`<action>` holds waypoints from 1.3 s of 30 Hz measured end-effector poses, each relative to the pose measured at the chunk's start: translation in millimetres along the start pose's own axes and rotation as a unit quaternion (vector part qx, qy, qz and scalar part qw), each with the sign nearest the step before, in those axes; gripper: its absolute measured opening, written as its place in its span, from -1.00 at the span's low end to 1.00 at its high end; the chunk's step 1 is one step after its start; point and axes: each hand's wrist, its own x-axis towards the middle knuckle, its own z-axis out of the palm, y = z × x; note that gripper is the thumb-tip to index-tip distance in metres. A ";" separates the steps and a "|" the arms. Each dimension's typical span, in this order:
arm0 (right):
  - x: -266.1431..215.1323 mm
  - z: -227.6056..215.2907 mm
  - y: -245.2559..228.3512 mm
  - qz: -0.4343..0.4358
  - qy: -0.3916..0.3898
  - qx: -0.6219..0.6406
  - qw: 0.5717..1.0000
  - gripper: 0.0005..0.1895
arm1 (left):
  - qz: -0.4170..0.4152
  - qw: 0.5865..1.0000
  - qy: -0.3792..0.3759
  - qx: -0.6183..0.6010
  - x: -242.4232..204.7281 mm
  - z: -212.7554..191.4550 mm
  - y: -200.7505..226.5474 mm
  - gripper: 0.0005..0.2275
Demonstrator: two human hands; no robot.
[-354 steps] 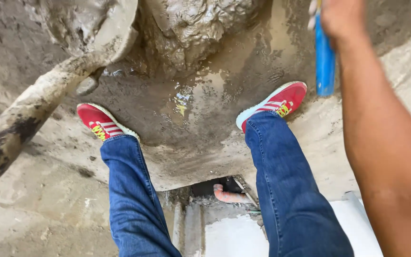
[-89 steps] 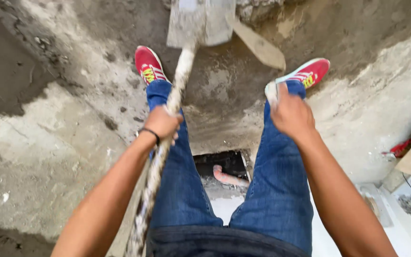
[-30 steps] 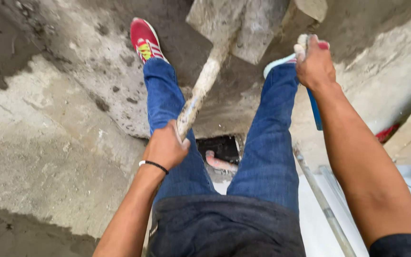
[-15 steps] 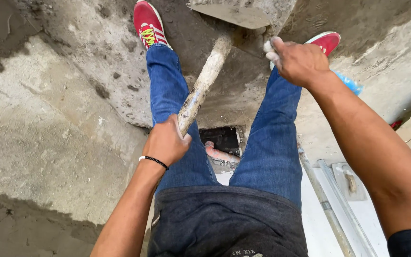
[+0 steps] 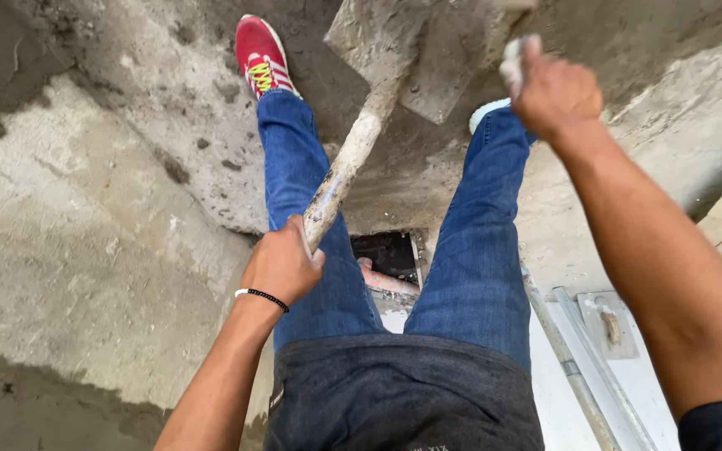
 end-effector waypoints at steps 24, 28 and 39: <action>21.5 -4.7 20.0 0.088 -0.102 -0.005 0.991 -0.50 | -0.056 0.996 -0.030 -0.054 7.2 4.3 -4.8 -0.62; 14.1 0.5 34.2 0.017 0.057 -0.014 0.998 -0.56 | -0.034 0.998 -0.005 -0.055 6.3 5.1 -11.8 -0.62; 26.6 -48.0 -40.1 0.110 0.384 0.269 0.877 -0.41 | -0.066 0.994 0.062 -0.058 11.8 -10.0 -37.7 -0.63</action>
